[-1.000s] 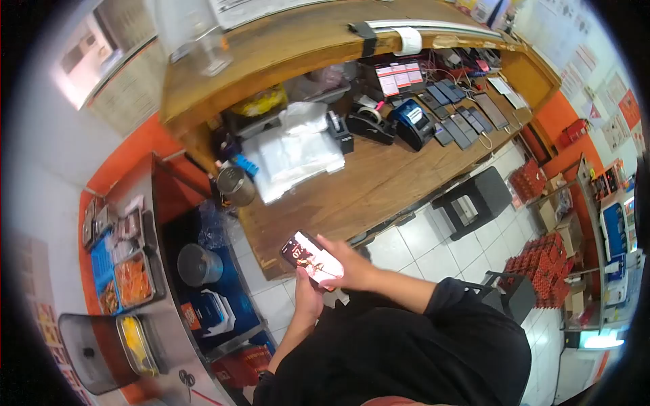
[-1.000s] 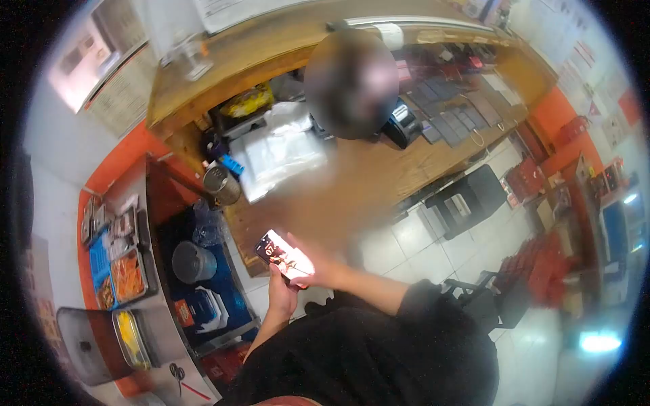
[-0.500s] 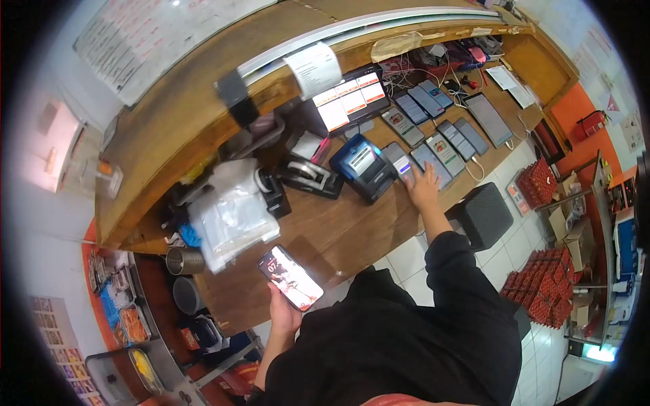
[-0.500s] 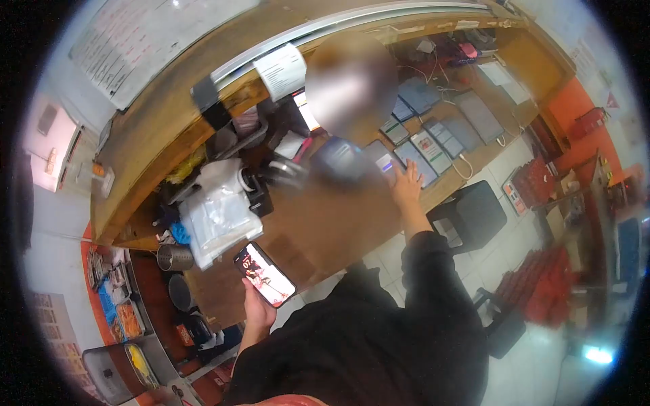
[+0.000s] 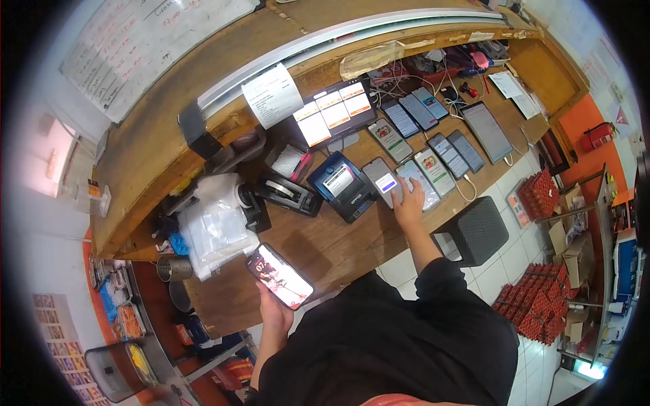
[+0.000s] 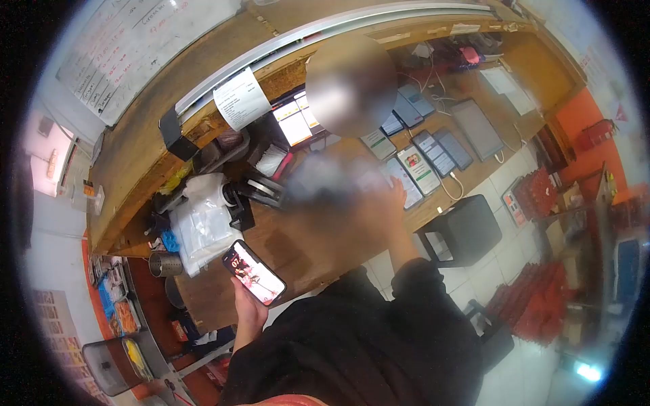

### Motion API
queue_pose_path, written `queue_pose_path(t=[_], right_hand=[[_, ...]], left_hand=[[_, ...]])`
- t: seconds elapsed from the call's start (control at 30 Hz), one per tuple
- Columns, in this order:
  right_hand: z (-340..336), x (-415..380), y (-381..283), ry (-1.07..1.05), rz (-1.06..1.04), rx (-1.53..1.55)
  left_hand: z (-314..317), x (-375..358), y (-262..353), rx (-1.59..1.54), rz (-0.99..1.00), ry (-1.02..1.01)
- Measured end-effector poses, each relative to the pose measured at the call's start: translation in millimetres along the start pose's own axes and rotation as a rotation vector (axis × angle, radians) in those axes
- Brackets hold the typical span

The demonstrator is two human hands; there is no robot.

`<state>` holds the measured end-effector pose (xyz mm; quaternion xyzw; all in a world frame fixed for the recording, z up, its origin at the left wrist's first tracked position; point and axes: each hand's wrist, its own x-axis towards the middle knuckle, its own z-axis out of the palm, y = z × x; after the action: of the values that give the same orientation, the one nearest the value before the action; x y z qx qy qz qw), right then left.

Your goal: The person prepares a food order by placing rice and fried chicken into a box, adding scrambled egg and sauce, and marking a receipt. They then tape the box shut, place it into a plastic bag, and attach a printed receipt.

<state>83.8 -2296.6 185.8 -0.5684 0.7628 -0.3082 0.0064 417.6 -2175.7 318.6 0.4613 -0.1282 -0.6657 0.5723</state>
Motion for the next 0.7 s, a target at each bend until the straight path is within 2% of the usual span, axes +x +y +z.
queue_pose_path(t=[0.03,0.13,0.23,0.27,0.33,0.37,0.43,0.5,0.57,0.6,0.67,0.7], right_hand=[[-6,1,-7,0.067,0.012,0.098],[-58,7,-61,0.078,-0.058,0.279],[-36,13,-59,0.015,-0.020,0.383],[-35,16,-58,0.009,-0.027,0.383],[-38,21,-63,-0.052,-0.086,0.074],[-29,20,-53,-0.062,-0.097,0.077],[1,19,-10,-0.137,0.032,-0.127],[7,17,-2,-0.135,0.016,-0.129],[-5,18,-22,-0.050,0.026,0.230],[-23,17,-49,-0.132,0.075,0.422],[-23,5,-90,-0.120,-0.121,0.785],[-36,1,-108,-0.471,-0.082,0.909]], left_hand=[[3,0,-1,0.012,0.009,0.002],[5,3,-6,0.024,0.003,-0.020],[14,6,-4,0.042,-0.019,-0.023],[19,8,-2,0.028,0.003,-0.084],[27,9,3,0.036,0.023,-0.131],[30,9,5,0.052,0.039,-0.185],[37,8,9,0.045,0.039,-0.151],[43,6,12,-0.006,0.065,-0.184],[41,4,14,-0.028,0.091,-0.157],[37,4,13,-0.030,0.086,-0.174],[36,3,16,-0.017,0.106,-0.184],[39,1,19,0.009,0.110,-0.139]])
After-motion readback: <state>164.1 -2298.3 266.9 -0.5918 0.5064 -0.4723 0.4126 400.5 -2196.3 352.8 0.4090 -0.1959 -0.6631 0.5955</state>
